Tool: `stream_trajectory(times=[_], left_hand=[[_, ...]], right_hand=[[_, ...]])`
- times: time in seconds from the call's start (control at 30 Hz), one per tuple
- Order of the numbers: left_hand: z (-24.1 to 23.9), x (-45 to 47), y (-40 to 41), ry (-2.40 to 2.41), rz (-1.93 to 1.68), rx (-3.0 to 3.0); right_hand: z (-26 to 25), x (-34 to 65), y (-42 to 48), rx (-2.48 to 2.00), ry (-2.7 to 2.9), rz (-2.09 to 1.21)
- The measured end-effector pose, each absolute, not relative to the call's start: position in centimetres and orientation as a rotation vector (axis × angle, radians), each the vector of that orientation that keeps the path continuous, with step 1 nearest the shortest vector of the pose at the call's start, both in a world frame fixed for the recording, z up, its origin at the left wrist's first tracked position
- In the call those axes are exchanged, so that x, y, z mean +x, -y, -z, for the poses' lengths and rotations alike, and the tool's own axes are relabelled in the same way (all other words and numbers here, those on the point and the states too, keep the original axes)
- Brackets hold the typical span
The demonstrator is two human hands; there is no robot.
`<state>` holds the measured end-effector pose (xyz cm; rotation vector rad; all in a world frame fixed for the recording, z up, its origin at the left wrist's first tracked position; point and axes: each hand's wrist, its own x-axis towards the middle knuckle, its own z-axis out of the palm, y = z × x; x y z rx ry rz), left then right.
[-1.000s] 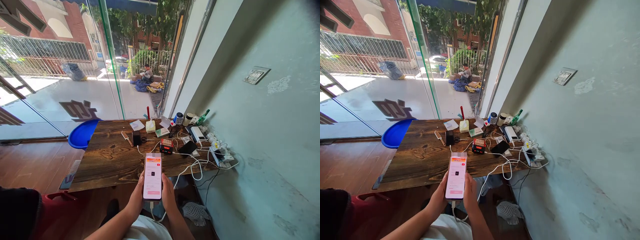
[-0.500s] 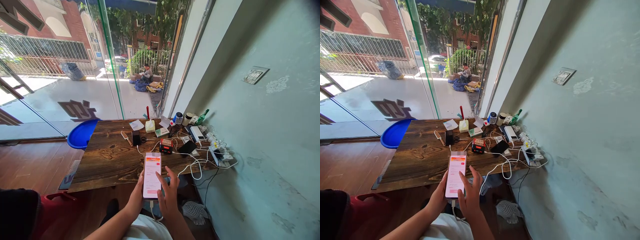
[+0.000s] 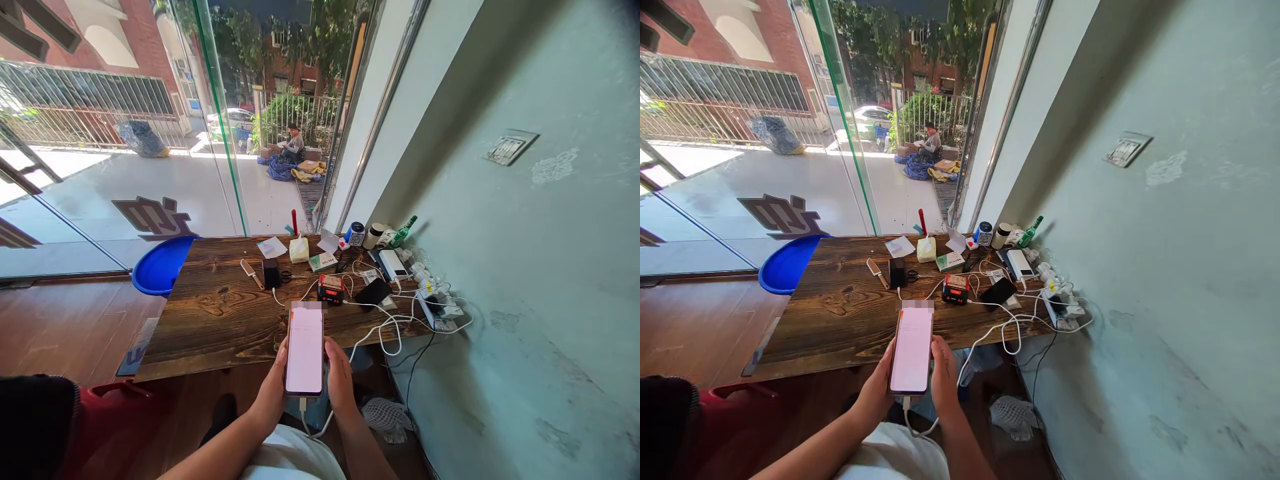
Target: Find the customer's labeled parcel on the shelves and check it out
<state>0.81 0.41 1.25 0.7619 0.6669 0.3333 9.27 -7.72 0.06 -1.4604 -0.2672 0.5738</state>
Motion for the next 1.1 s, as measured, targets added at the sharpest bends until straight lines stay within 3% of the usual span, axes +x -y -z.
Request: stream_trajectory(times=[0.4,0.67,1.1], left_hand=[[-1.4,0.8,-0.6,-0.611,-0.325,0.781],[2.4,0.8,-0.5,-0.486,-0.282,0.729],[2.7,0.8,-0.7,-0.411,-0.286,0.832]], right_hand=[[-2.0,10.2,6.4,-1.315,0.122,-0.722],[-2.0,10.9,5.6,-1.303,0.056,-0.669],[-2.2,11.1,5.5,-1.358,-0.043,-0.565]])
